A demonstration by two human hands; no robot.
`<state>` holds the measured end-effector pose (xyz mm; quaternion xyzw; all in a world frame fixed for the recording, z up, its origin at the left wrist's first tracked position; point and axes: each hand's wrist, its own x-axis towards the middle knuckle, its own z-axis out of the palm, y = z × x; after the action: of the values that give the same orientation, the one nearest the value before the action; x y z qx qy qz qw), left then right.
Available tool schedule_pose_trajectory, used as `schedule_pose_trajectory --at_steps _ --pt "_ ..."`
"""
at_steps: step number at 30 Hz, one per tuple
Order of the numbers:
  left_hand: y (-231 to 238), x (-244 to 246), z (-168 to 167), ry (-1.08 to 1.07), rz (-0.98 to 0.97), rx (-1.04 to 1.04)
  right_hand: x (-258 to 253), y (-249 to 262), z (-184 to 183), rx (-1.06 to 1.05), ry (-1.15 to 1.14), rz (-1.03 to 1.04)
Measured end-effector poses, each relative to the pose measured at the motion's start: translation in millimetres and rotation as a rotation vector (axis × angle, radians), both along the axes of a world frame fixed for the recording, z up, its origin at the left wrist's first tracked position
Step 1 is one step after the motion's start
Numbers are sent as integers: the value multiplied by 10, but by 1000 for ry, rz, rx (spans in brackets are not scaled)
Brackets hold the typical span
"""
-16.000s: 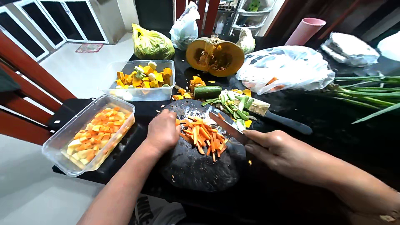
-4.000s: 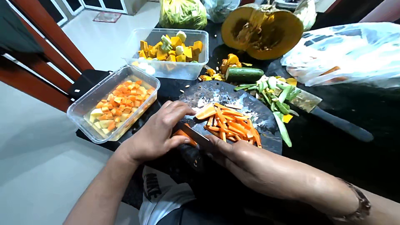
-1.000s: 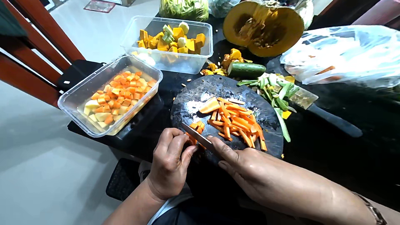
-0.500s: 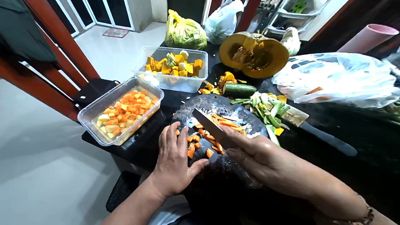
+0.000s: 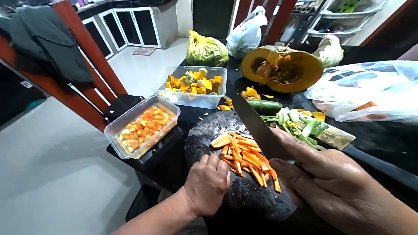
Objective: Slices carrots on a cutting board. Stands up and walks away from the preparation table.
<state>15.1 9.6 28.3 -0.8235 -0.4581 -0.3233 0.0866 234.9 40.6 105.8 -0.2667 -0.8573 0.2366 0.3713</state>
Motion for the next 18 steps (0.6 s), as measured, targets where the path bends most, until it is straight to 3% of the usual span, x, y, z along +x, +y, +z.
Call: schedule_pose_trajectory --at_steps 5,7,10,12,16,18 --pt "77 -119 61 -181 0 -110 50 -42 71 6 1 -35" --pt "182 -279 187 -323 60 -173 87 -69 118 0 15 -58" --pt "417 -665 471 -403 196 -99 147 -98 181 8 15 -103" --pt "597 -925 675 -372 321 -63 171 -96 185 23 26 -113" --pt "858 -1278 1065 -210 582 -405 180 -106 197 42 37 -115" --pt "882 -1345 1100 -152 617 -403 185 -123 207 38 32 -120"
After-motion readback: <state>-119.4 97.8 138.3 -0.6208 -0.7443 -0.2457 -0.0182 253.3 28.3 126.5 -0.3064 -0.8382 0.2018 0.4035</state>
